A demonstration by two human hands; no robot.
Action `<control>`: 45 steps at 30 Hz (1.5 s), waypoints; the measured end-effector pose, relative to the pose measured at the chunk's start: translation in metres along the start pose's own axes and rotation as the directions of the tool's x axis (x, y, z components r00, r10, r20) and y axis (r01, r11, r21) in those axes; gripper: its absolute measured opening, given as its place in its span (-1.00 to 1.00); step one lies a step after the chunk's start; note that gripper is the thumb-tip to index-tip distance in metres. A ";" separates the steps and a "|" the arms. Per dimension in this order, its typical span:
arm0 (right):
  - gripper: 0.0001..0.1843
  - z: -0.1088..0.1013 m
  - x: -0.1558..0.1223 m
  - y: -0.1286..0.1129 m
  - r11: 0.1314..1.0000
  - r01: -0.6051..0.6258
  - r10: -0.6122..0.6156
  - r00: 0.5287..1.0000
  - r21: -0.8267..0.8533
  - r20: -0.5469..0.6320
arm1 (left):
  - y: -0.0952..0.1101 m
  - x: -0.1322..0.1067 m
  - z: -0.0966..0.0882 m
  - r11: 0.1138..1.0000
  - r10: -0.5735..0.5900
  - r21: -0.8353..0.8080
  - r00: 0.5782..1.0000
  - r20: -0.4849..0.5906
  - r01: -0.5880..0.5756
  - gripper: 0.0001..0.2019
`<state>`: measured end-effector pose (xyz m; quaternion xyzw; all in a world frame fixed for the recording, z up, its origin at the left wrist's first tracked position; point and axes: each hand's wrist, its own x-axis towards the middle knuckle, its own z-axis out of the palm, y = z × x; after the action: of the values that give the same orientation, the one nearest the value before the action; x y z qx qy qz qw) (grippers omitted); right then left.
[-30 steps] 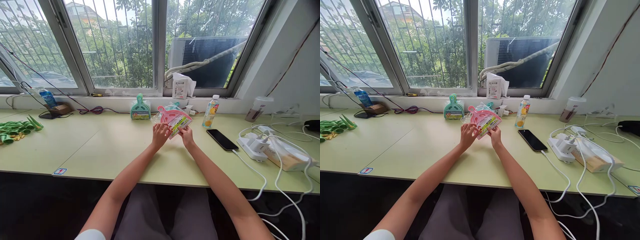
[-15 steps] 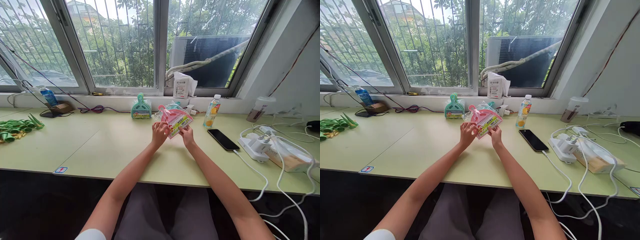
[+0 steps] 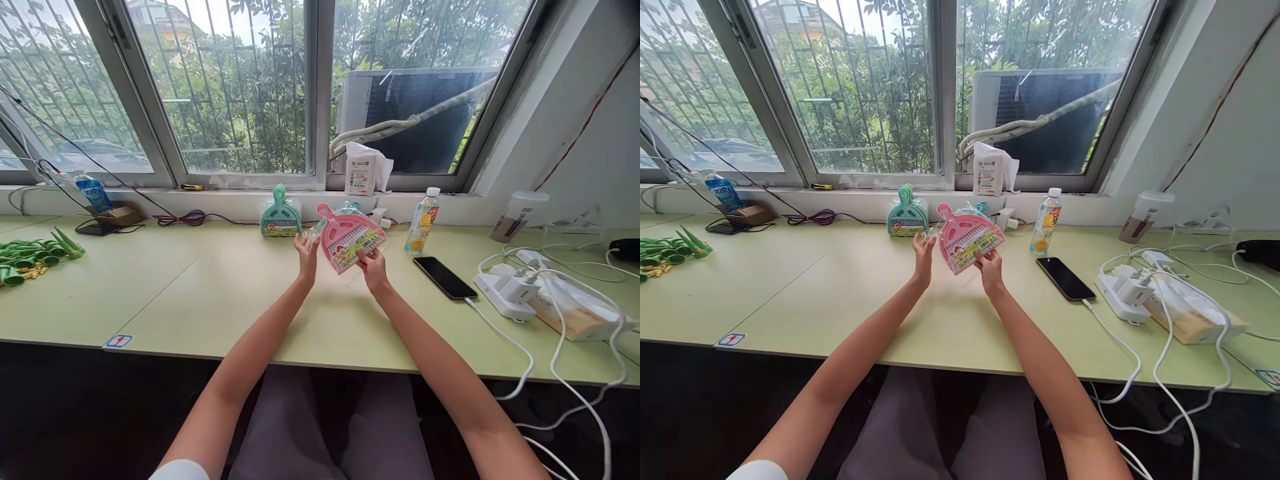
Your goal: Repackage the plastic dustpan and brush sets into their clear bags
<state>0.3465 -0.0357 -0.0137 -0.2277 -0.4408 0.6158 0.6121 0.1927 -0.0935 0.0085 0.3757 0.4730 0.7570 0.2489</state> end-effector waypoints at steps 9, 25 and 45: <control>-0.59 -0.001 -0.002 0.005 1.000 0.004 -0.004 1.000 0.027 -0.002 | -0.022 -0.007 0.006 0.854 -0.436 -0.015 0.730 0.527 0.520 -0.53; -0.65 -0.001 -0.001 0.007 0.999 -0.039 0.039 0.999 0.002 -0.025 | -0.022 -0.003 -0.001 0.869 -0.362 -0.130 0.793 0.489 0.477 -0.54; -0.68 0.000 -0.002 0.004 0.998 -0.051 0.052 0.999 -0.034 0.014 | -0.014 -0.011 0.000 0.925 -0.290 -0.047 0.780 0.555 0.377 -0.42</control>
<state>0.3449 -0.0366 -0.0171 -0.2446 -0.4495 0.6255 0.5890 0.1995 -0.0958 -0.0084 0.4623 0.3824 0.5989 0.5303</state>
